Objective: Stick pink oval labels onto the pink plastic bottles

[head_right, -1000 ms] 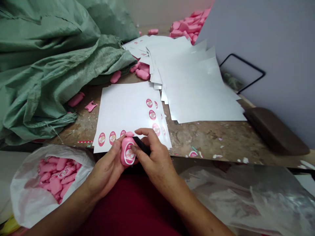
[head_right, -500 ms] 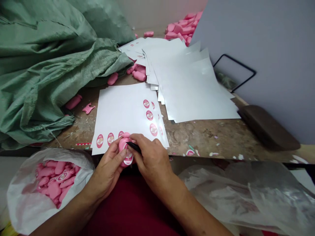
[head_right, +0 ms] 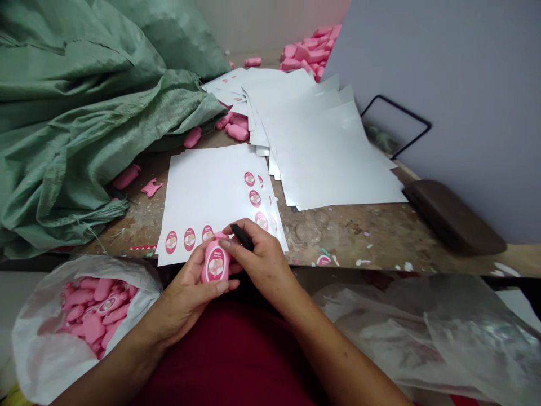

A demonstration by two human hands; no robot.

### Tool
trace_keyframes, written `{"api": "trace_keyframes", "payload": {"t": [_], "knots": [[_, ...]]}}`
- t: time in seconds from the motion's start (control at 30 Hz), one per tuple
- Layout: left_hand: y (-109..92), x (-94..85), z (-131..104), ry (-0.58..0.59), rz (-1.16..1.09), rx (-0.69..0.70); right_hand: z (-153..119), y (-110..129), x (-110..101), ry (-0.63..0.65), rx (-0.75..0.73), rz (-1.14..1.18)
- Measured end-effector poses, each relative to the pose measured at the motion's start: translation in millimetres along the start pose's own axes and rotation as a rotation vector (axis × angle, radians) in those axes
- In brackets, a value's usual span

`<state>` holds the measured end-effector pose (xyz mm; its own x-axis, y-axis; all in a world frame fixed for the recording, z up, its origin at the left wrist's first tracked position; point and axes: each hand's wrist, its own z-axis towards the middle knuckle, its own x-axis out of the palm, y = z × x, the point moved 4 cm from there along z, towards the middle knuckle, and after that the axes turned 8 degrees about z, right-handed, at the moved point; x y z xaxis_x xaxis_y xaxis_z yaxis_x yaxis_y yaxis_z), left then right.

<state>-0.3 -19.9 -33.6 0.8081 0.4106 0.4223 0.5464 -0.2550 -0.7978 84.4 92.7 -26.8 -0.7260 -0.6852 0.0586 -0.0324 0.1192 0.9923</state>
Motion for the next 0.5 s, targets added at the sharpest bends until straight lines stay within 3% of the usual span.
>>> {"api": "trace_keyframes", "payload": {"t": [0.13,0.3,0.5], "knots": [[-2.5,-1.3,0.4,-0.007,-0.138,-0.094,1.1,-0.1,-1.7,0.003,0.013,0.088],[-2.4,-4.6,3.2,-0.053,-0.288,-0.104,-2.7,2.6,2.3,-0.005,-0.036,-0.044],[0.0,-2.5,6.0,-0.056,-0.218,-0.086,-2.2,-1.9,4.2,0.025,-0.06,-0.08]]}}
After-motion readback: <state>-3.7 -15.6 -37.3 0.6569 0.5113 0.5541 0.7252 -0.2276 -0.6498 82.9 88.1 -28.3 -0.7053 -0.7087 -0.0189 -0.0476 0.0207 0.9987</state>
